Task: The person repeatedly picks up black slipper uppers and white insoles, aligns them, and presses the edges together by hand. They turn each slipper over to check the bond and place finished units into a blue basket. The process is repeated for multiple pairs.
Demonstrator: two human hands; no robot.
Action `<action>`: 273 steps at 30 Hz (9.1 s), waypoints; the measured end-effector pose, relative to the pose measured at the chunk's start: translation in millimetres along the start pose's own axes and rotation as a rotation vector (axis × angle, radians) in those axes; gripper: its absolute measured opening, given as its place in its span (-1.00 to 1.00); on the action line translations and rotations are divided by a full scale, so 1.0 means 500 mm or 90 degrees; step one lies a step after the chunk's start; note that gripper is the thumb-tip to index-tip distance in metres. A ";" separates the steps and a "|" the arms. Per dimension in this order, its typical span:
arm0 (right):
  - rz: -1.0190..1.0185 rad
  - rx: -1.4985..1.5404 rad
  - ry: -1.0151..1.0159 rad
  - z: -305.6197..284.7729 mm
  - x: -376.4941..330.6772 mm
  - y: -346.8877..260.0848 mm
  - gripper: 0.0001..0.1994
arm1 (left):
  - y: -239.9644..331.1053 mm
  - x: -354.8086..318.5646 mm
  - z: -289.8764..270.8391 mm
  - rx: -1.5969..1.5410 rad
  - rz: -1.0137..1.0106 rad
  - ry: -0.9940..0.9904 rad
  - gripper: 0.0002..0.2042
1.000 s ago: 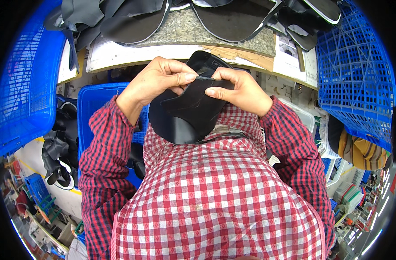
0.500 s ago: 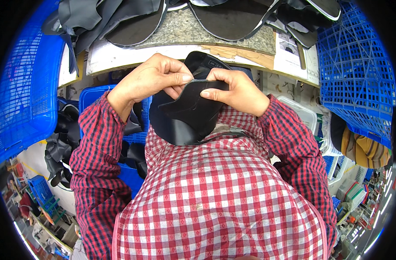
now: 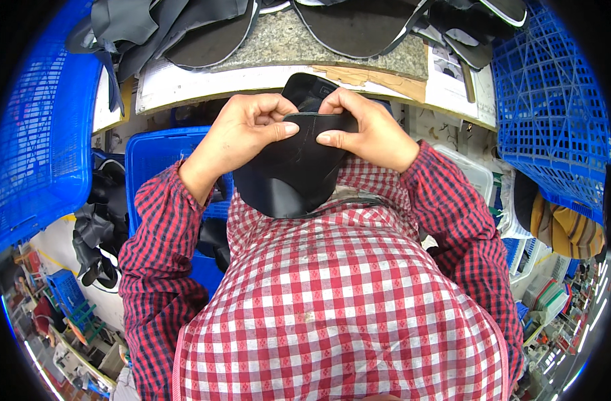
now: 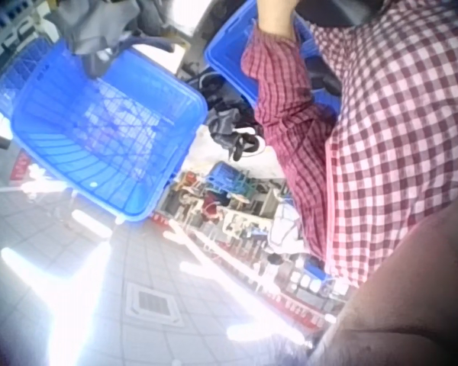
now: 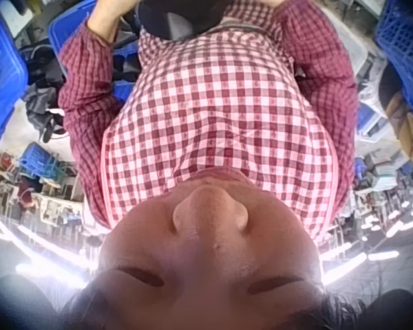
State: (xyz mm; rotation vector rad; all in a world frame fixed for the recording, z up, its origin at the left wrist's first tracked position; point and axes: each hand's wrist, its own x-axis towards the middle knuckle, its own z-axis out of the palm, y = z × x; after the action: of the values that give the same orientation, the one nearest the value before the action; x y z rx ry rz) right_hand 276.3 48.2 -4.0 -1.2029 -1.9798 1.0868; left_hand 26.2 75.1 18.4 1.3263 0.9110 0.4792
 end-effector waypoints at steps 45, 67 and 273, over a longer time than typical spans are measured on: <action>-0.279 -0.184 0.139 -0.035 -0.057 -0.150 -0.73 | 0.104 -0.123 0.054 0.465 0.421 0.147 -0.80; -0.470 -0.258 0.195 -0.029 -0.077 -0.159 -0.76 | 0.094 -0.141 0.074 0.567 0.658 0.132 -0.70; 0.019 0.713 0.301 0.003 0.210 -0.188 -0.91 | 0.168 -0.076 0.008 0.392 0.478 0.589 -0.74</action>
State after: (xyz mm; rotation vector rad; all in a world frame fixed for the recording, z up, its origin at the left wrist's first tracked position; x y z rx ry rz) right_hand 189.2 117.4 82.5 -0.7304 -0.7417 1.4371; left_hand 23.2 62.3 109.8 2.0609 1.3494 1.5769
